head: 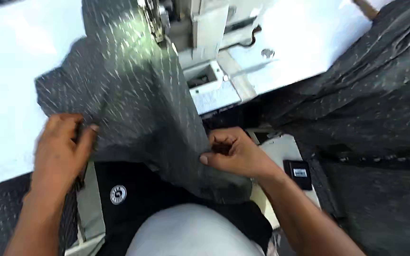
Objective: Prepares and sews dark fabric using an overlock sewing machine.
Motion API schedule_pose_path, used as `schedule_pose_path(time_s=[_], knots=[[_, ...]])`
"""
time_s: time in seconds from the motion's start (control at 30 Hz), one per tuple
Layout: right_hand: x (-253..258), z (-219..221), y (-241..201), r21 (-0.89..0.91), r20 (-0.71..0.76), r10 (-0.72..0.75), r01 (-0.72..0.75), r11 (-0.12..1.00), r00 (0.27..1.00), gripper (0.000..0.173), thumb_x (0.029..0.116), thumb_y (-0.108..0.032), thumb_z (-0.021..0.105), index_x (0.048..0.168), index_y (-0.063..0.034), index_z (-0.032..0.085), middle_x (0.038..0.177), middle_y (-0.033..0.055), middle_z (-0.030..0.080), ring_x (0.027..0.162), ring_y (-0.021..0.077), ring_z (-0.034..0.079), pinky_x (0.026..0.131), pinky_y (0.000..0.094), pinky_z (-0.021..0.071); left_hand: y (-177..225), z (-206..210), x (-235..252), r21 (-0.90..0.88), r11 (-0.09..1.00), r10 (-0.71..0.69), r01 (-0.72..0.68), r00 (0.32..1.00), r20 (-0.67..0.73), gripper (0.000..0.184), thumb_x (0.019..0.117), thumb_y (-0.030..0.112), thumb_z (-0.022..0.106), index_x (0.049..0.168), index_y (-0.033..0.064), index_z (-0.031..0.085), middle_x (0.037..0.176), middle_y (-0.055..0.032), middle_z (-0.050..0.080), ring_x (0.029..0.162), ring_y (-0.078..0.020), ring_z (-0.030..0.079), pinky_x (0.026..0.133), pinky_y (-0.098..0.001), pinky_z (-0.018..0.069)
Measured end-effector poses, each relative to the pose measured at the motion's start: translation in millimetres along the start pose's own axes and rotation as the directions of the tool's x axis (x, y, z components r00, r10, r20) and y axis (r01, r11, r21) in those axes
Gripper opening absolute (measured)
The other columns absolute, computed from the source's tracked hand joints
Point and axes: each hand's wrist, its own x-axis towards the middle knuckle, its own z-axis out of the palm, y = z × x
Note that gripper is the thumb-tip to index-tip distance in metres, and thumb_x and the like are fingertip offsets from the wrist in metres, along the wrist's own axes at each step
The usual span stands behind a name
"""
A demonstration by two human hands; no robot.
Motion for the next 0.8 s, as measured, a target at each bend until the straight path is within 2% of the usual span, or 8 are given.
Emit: schedule_pose_path(time_s=[0.07,0.13,0.23,0.33,0.47,0.6,0.7,0.8], knots=[[-14.4,-4.5,5.9,-0.016,-0.022,0.031,-0.032,0.999,0.999,0.005,0.0853,-0.005,0.074,0.088,-0.0089,0.071,0.074,-0.0062,0.068,0.061,-0.0018,0.061,0.053,0.0153,0.0517,-9.2,-3.7,11.8,0.079,0.997,-0.023,0.02,0.999,0.032,0.04,0.1069,0.025,0.049,0.116,-0.0127,0.06,0.105,-0.0374,0.061,0.088,-0.0554,0.061,0.078,-0.0735,0.0459],[-19.7,-5.7,6.0,0.022,-0.047,0.03,-0.029,0.999,0.998,0.008,0.0852,-0.001,0.073,0.092,-0.0057,0.071,0.075,-0.0033,0.07,0.061,0.0004,0.063,0.054,0.0172,0.0534,-13.3,-0.9,30.8,0.118,0.991,-0.064,0.063,0.998,0.002,0.042,0.1091,0.026,0.047,0.125,-0.0123,0.055,0.117,-0.0398,0.056,0.102,-0.0588,0.058,0.089,-0.0747,0.042],[-26.7,6.4,3.6,0.064,-0.12,0.033,-0.025,0.998,0.992,0.012,0.0846,0.0,0.074,0.096,-0.0029,0.071,0.075,-0.0001,0.071,0.061,0.0031,0.065,0.054,0.019,0.0554,22.8,0.0,21.4,0.058,0.998,0.02,-0.013,0.992,-0.121,0.045,0.1086,0.028,0.048,0.144,-0.001,0.048,0.14,-0.032,0.052,0.118,-0.0462,0.058,0.099,-0.0589,0.0469],[-29.7,13.6,2.6,0.039,-0.164,0.016,-0.009,0.999,0.986,0.015,0.0852,0.0,0.075,0.1,-0.0012,0.07,0.078,0.0017,0.071,0.062,0.0047,0.065,0.054,0.0201,0.056,96.6,13.8,-27.8,-0.179,0.95,0.229,-0.255,0.961,-0.154,0.04,0.1041,0.028,0.056,0.131,-0.0024,0.059,0.123,-0.0219,0.062,0.097,-0.0261,0.065,0.081,-0.0406,0.0555],[-32.6,21.7,-1.2,-0.12,-0.192,-0.022,-0.002,0.993,0.981,0.025,0.0842,-0.006,0.077,0.107,-0.0034,0.068,0.083,-0.0006,0.071,0.067,0.003,0.065,0.058,0.0191,0.0558,159.5,55.8,-54.8,-0.366,0.855,0.337,-0.366,0.93,-0.143,0.038,0.0935,0.033,0.071,0.115,0.0018,0.07,0.106,-0.0111,0.068,0.082,-0.0124,0.063,0.068,-0.0272,0.0533],[-37.7,28.5,-6.2,-0.156,-0.226,0.002,-0.039,0.987,0.974,0.031,0.0841,-0.006,0.075,0.114,-0.0036,0.067,0.088,-0.0007,0.072,0.069,0.0037,0.066,0.059,0.0197,0.0575,168.4,73.4,-47.2,-0.374,0.869,0.283,-0.325,0.945,-0.164,0.022,0.0943,0.021,0.073,0.109,0.004,0.075,0.097,-0.0051,0.069,0.067,-0.0034,0.055,0.056,-0.017,0.0452],[-40.4,29.7,-8.5,-0.085,-0.234,0.059,-0.081,0.993,0.97,0.035,0.085,-0.003,0.075,0.119,-0.0031,0.067,0.091,0.0014,0.073,0.072,0.0071,0.069,0.062,0.0218,0.0608,165.2,75.0,-48.3,-0.413,0.856,0.25,-0.31,0.949,-0.192,0.014,0.0941,0.011,0.07,0.103,0.0035,0.077,0.095,-0.0041,0.071,0.07,-0.0013,0.06,0.059,-0.0145,0.0496],[-38.6,24.6,-7.5,0.022,-0.222,0.054,-0.05,0.999,0.974,0.029,0.0927,-0.004,0.063,0.121,0.001,0.067,0.089,0.0023,0.072,0.071,0.0051,0.067,0.062,0.0191,0.0577,162.1,75.7,-54.0,-0.42,0.842,0.255,-0.339,0.936,-0.245,0.012,0.0921,0.006,0.071,0.101,0.0018,0.078,0.095,-0.0052,0.07,0.076,-0.0027,0.063,0.063,-0.0148,0.0528]])
